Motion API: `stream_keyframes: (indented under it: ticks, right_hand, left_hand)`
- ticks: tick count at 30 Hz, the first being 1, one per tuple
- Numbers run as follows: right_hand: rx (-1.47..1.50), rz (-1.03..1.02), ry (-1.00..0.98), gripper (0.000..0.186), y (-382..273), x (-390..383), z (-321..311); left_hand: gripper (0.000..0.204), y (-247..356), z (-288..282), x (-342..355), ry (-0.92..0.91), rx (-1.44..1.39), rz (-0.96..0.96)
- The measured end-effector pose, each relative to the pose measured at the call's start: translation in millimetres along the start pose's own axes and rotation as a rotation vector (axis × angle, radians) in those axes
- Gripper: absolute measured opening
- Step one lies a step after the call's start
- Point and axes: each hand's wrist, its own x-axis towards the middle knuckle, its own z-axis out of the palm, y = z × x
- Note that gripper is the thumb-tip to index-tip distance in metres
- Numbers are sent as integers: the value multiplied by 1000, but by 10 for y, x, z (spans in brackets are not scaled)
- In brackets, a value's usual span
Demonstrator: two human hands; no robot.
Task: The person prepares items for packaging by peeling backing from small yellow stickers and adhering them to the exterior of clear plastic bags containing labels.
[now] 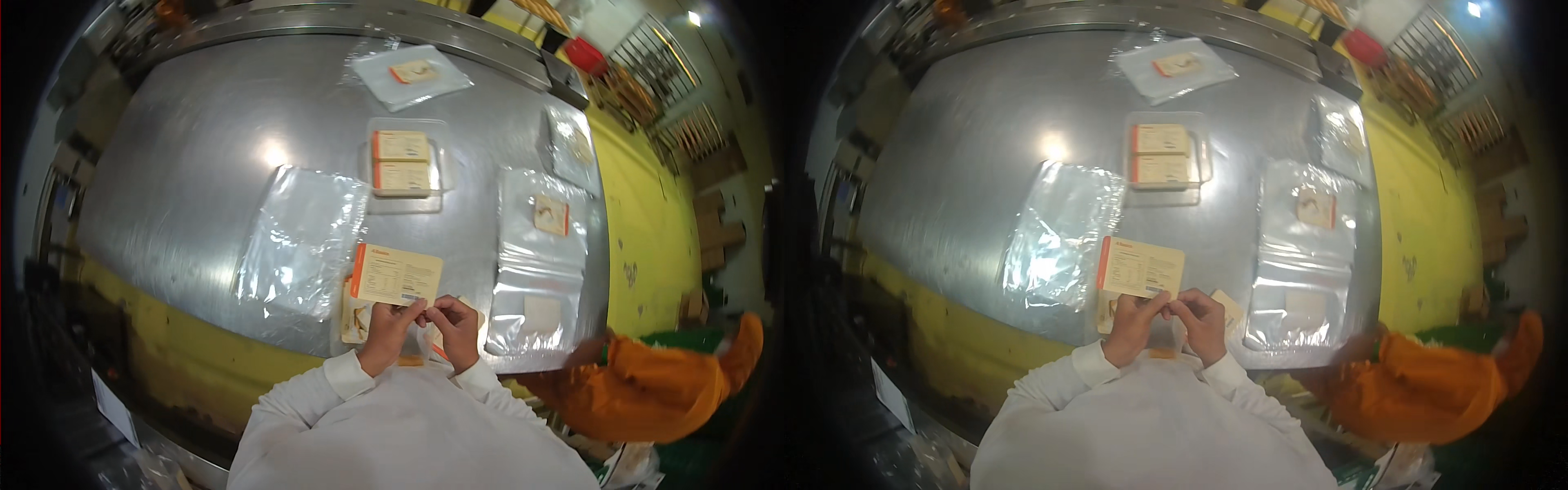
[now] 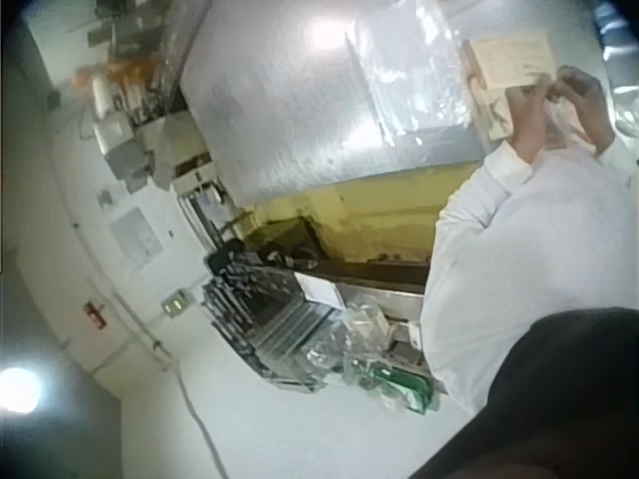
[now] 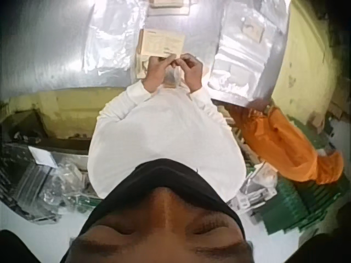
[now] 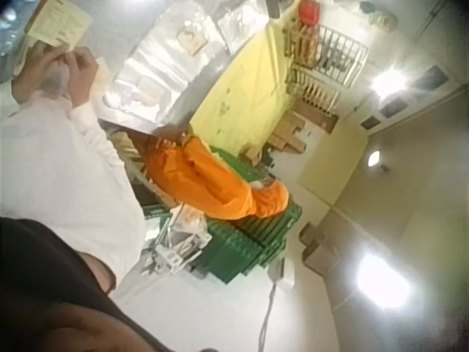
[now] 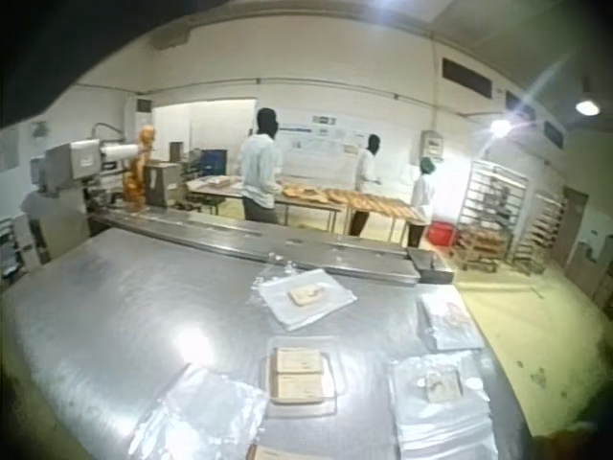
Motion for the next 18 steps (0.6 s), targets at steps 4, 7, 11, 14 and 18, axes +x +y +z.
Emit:
stream_keyframes:
  ticks: [4,7,11,14,18]
  right_hand:
    - [-106,-15,130,3,15,-29,-174]
    - [-151,-28,131,4,-39,-21,-331]
    - [-365,-95,26,5,-87,56,-446]
    - [-421,-106,-45,5,-202,105,-396]
    - [-414,-132,-117,4,-281,161,-418]
  left_hand:
    - [62,-158,183,36,352,332,417]
    - [75,-148,165,42,454,780,601]
    - [38,8,288,-9,133,1020,671]
    - [16,-74,343,4,76,810,600]
    - [16,-150,271,-3,59,633,490]
